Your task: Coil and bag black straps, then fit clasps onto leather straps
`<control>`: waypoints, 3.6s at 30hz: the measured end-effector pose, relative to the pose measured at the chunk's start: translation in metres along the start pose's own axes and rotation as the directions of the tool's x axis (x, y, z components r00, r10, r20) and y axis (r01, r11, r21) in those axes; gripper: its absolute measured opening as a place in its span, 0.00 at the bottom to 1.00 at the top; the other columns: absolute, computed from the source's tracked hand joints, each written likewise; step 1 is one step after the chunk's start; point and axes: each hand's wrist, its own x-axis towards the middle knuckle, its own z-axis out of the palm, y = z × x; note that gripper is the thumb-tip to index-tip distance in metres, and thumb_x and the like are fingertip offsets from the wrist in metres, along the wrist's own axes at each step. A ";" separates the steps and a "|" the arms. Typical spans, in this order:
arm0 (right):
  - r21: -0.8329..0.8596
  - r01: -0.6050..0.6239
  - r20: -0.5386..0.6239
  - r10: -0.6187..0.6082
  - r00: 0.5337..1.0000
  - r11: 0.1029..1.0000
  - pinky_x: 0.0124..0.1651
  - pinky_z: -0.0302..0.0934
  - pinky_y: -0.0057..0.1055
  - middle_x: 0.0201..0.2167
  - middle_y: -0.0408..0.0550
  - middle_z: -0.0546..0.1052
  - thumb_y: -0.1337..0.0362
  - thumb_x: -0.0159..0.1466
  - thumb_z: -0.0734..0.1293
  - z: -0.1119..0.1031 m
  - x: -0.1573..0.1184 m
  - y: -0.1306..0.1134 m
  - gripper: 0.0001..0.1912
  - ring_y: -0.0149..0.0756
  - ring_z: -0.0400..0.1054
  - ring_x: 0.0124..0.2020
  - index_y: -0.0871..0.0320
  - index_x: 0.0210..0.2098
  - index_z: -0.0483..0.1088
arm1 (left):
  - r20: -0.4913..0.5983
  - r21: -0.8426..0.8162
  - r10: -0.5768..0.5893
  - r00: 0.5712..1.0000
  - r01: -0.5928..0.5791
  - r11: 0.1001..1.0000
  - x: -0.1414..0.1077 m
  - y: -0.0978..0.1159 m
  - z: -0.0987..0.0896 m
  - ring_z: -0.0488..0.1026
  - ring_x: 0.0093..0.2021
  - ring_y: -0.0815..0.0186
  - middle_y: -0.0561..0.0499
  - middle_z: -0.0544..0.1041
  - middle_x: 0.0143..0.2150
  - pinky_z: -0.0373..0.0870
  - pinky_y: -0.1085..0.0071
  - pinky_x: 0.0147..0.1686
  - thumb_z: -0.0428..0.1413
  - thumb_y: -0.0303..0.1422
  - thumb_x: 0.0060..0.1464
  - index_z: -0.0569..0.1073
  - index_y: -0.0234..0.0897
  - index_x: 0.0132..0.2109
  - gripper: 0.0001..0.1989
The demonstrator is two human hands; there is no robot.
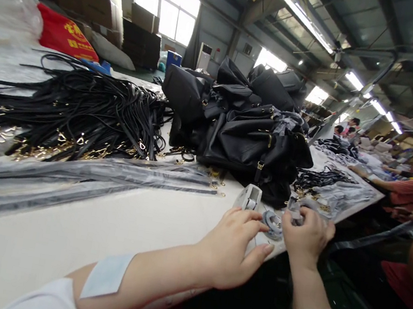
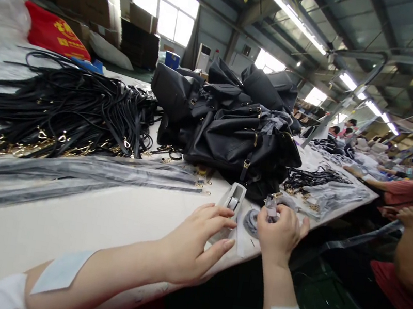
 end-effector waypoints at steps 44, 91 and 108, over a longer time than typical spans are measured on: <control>0.210 -0.961 0.716 -0.698 0.027 0.179 0.36 0.69 0.31 0.21 0.40 0.75 0.40 0.55 0.72 -0.044 -0.151 -0.126 0.31 0.33 0.73 0.25 0.62 0.42 0.71 | -0.184 -0.676 -0.715 0.675 0.441 0.590 -0.048 0.006 -0.039 0.64 0.20 0.72 0.53 0.73 0.23 0.61 0.78 0.19 0.60 0.48 0.56 0.71 0.35 0.32 0.19; 0.184 -0.692 0.900 0.163 0.405 0.698 0.22 0.52 0.26 0.12 0.40 0.64 0.43 0.65 0.64 -0.152 -0.118 0.003 0.27 0.26 0.53 0.15 0.62 0.33 0.78 | 0.725 -0.598 -0.064 0.686 0.672 0.437 0.029 -0.034 0.051 0.67 0.22 0.71 0.52 0.72 0.23 0.64 0.75 0.23 0.58 0.57 0.50 0.78 0.31 0.33 0.28; 0.194 -0.007 0.703 -0.134 0.698 0.981 0.38 0.70 0.30 0.34 0.49 0.81 0.59 0.68 0.64 -0.145 -0.104 0.018 0.13 0.40 0.76 0.35 0.56 0.43 0.79 | 0.858 -0.503 0.075 0.509 0.800 0.328 0.034 -0.060 0.051 0.75 0.27 0.64 0.45 0.80 0.31 0.71 0.69 0.30 0.54 0.63 0.50 0.78 0.31 0.36 0.34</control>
